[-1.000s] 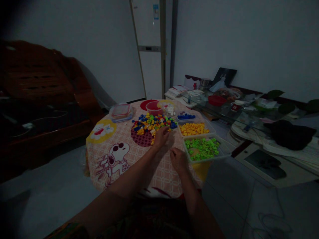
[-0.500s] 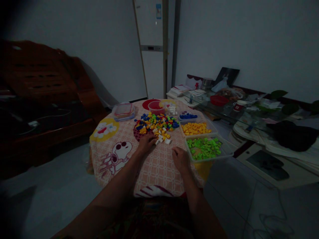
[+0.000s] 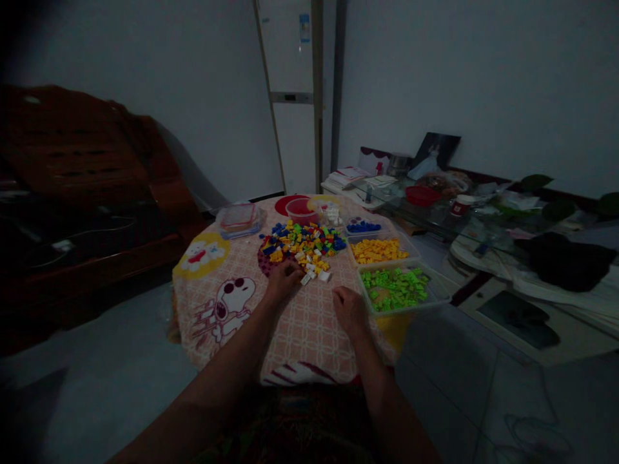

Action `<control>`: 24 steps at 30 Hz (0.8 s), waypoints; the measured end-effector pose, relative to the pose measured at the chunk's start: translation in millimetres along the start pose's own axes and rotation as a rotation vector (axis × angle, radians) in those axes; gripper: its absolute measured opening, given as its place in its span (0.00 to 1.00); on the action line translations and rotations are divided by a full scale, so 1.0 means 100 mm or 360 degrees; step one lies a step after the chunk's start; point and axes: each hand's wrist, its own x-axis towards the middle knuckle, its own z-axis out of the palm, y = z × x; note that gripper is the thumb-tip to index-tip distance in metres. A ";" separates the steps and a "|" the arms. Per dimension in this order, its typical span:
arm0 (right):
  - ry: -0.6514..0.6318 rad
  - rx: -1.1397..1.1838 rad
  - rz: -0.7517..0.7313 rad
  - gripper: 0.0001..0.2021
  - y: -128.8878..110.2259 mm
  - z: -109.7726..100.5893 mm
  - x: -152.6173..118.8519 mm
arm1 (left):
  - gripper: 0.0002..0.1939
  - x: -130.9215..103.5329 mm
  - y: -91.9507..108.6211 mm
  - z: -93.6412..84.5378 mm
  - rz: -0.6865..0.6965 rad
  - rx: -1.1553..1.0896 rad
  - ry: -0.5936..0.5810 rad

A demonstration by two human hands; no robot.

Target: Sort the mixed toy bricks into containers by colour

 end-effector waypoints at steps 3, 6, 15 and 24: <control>0.0015 0.0003 -0.0006 0.13 0.01 0.01 0.00 | 0.04 0.05 0.01 0.07 -0.0099 -0.0286 0.0147; 0.0027 -0.0002 -0.0019 0.13 0.02 0.02 -0.01 | 0.06 0.16 0.11 0.24 -0.0168 -0.0490 0.0140; 0.0033 0.0046 -0.0077 0.13 0.06 0.02 -0.01 | 0.14 0.43 0.75 1.12 0.0081 -0.0808 -0.0433; 0.0023 0.0029 -0.0048 0.12 0.00 0.02 -0.01 | 0.14 0.30 0.42 0.54 0.0058 -0.0380 -0.0321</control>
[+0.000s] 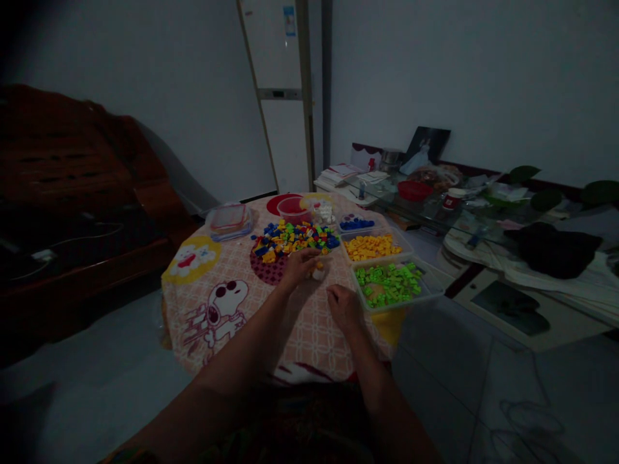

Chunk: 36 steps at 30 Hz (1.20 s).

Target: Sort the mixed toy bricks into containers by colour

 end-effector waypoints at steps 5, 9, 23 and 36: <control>-0.0005 -0.0044 -0.0011 0.12 -0.04 -0.02 0.00 | 0.14 -0.31 -0.31 -0.63 -0.0134 0.0025 0.0240; -0.0033 -0.0039 -0.0028 0.12 -0.04 -0.04 0.01 | 0.17 -0.47 -0.37 -0.88 -0.0044 0.0194 -0.0130; -0.0010 -0.0084 0.0015 0.12 -0.03 -0.01 0.01 | 0.14 -0.46 -0.39 -0.76 -0.0204 -0.0024 0.0190; -0.0006 -0.0049 -0.0003 0.12 -0.01 -0.02 0.00 | 0.09 0.08 0.06 0.53 -0.0074 -0.0028 -0.0176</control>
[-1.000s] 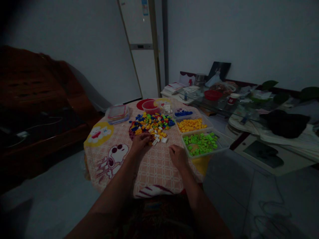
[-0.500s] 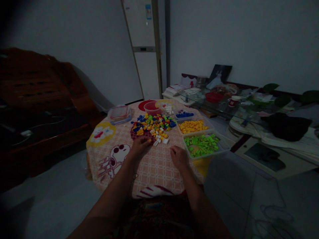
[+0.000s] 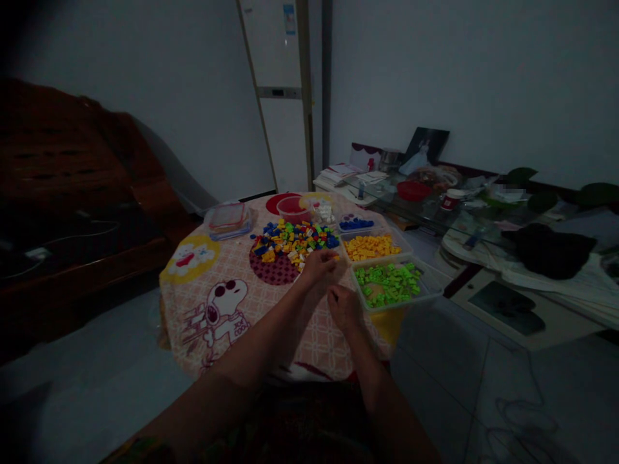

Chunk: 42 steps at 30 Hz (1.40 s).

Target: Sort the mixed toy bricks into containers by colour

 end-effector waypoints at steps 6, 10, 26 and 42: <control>-0.0010 -0.0026 -0.0057 0.11 0.04 0.00 0.00 | 0.17 0.29 0.15 0.44 0.0093 -0.0041 0.0061; -0.0013 -0.0007 -0.0053 0.12 0.04 0.00 0.00 | 0.27 0.28 0.18 0.35 0.0195 -0.0155 0.0082; -0.0020 -0.0019 0.0044 0.11 -0.01 -0.02 0.00 | 0.06 -0.46 -0.31 -0.84 0.0344 0.0911 0.0434; -0.0011 0.0020 0.0030 0.12 -0.02 -0.03 0.01 | 0.06 -0.51 -0.37 -1.01 0.0091 0.0747 0.0676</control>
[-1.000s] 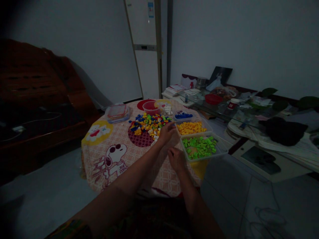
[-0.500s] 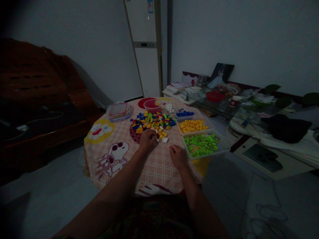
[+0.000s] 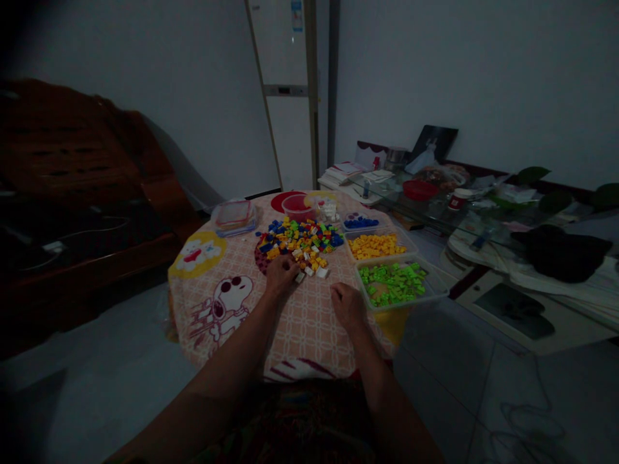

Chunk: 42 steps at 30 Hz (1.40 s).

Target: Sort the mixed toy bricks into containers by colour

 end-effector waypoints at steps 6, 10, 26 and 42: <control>-0.0032 -0.0011 0.0014 0.12 -0.01 -0.02 0.00 | 0.14 0.02 -0.06 0.01 -0.0067 -0.0095 0.0082; -0.0016 -0.0016 0.0004 0.12 0.00 0.00 0.00 | 0.11 0.04 -0.10 0.01 -0.0045 -0.0022 0.0030; -0.0012 0.0007 0.0015 0.12 0.01 0.02 -0.01 | 0.09 0.02 -0.06 -0.03 -0.0130 -0.0098 -0.0083; 0.0031 0.0026 -0.0076 0.13 0.06 0.04 -0.01 | 0.20 0.18 0.89 1.01 0.0009 -0.1073 -0.0520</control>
